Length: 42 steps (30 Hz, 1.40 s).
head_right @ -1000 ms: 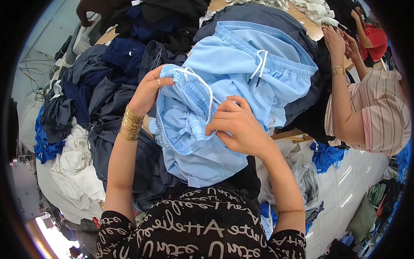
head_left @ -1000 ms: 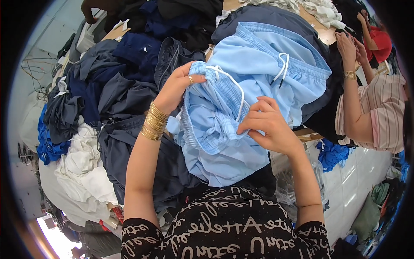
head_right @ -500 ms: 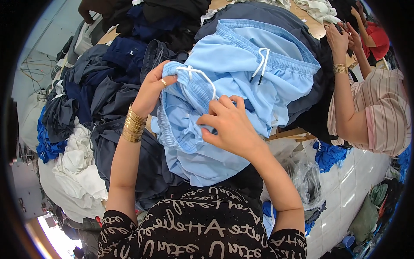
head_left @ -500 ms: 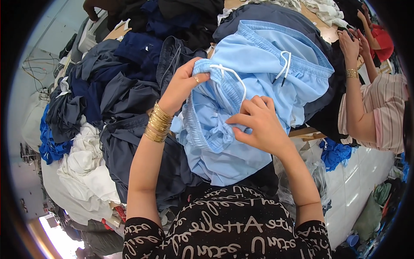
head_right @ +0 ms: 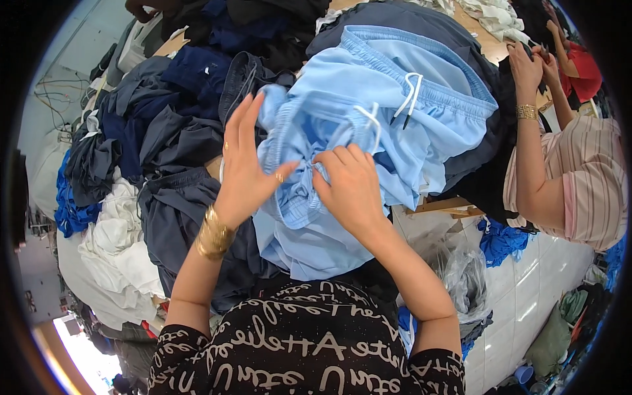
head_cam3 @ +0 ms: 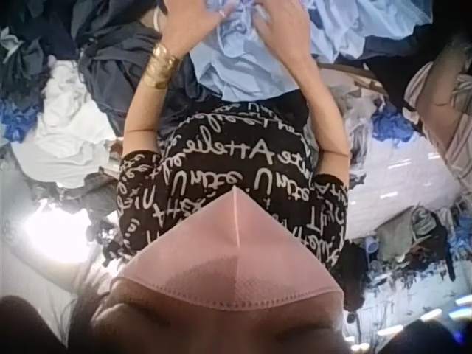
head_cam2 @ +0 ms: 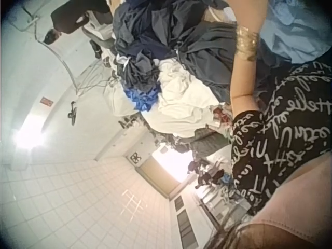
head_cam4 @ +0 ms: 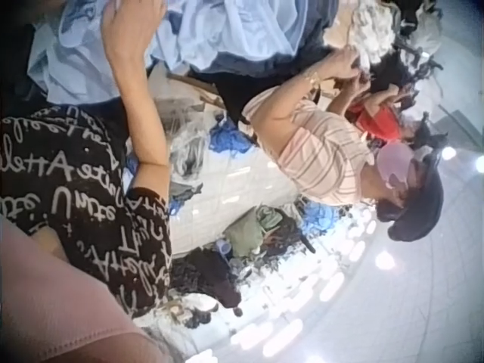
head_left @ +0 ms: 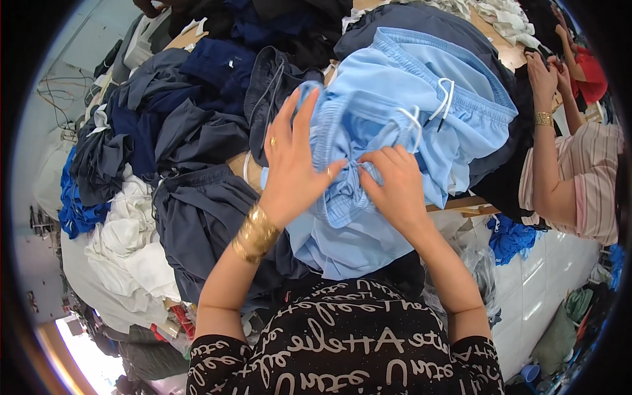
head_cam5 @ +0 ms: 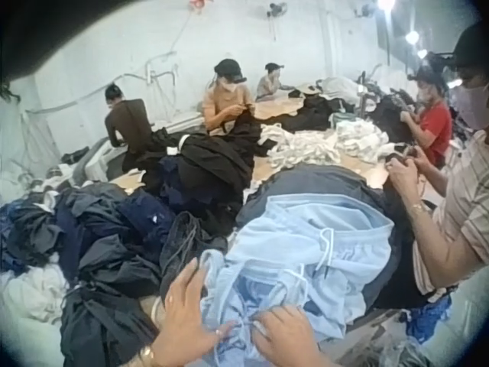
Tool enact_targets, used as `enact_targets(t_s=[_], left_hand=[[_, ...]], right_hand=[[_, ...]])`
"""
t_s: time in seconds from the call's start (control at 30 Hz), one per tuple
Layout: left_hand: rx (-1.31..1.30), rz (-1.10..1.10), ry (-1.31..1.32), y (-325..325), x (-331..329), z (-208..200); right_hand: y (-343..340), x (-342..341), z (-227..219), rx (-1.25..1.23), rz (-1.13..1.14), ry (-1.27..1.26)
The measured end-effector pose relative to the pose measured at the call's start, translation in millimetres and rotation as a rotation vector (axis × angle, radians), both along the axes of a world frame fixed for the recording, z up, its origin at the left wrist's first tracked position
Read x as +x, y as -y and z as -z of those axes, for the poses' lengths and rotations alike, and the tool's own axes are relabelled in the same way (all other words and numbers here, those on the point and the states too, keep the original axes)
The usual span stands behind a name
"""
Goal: Trimming loose threads from the waistband of synthetic shorts using clippers in a garment factory.
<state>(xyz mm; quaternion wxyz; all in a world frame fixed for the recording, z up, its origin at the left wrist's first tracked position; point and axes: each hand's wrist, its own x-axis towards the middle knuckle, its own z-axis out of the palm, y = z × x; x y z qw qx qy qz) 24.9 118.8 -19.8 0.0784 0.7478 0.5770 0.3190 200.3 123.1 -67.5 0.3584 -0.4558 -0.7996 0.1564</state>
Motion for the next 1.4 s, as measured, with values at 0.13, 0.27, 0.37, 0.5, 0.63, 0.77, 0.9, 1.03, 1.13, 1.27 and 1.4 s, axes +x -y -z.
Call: enact_targets(t_s=[0.13, 0.27, 0.37, 0.5, 0.63, 0.77, 0.9, 1.03, 1.13, 1.27, 1.4], left_hand=[[-0.332, -0.15, 0.239, 39.2, -38.3, 37.2], [-0.699, -0.161, 0.747, 53.3, -54.7, 50.1], [-0.662, -0.154, 1.446, 53.3, -48.2, 45.5], [-0.636, 0.061, 1.817, 38.9, -43.3, 31.3], [-0.66, 0.195, 2.087, 32.8, -42.8, 45.6], [-0.663, 0.19, 2.164, 26.4, -41.6, 51.2], [-0.713, 0.395, 2.297, 25.7, -47.4, 57.5], [-0.695, 0.425, 2.36, 26.1, -48.7, 62.7], [-0.726, 0.47, 2.398, 25.2, -38.5, 57.3], [-0.775, 0.491, 2.283, 27.1, -30.2, 55.8], [-0.881, 0.11, 1.949, 49.4, -36.2, 62.0]], right_hand=[[3.5, -1.0, -3.2, 0.038, -0.001, -0.019], [-0.5, -1.6, -9.8, 0.169, -0.079, 0.048], [8.0, -6.4, -29.1, 0.094, -0.278, 0.088], [23.4, -10.1, -19.4, 0.079, -0.401, 0.199], [30.0, -11.2, -23.8, 0.189, -0.411, 0.172], [29.7, -7.9, -20.5, 0.184, -0.411, 0.181], [28.2, -4.9, -18.9, 0.155, -0.422, 0.144], [26.8, -2.4, -14.0, 0.121, -0.395, 0.089], [28.1, -9.9, -17.2, 0.018, -0.286, -0.034], [21.5, -11.8, -3.4, 0.094, -0.184, -0.052], [24.6, -4.4, 5.4, 0.19, -0.185, -0.086]])
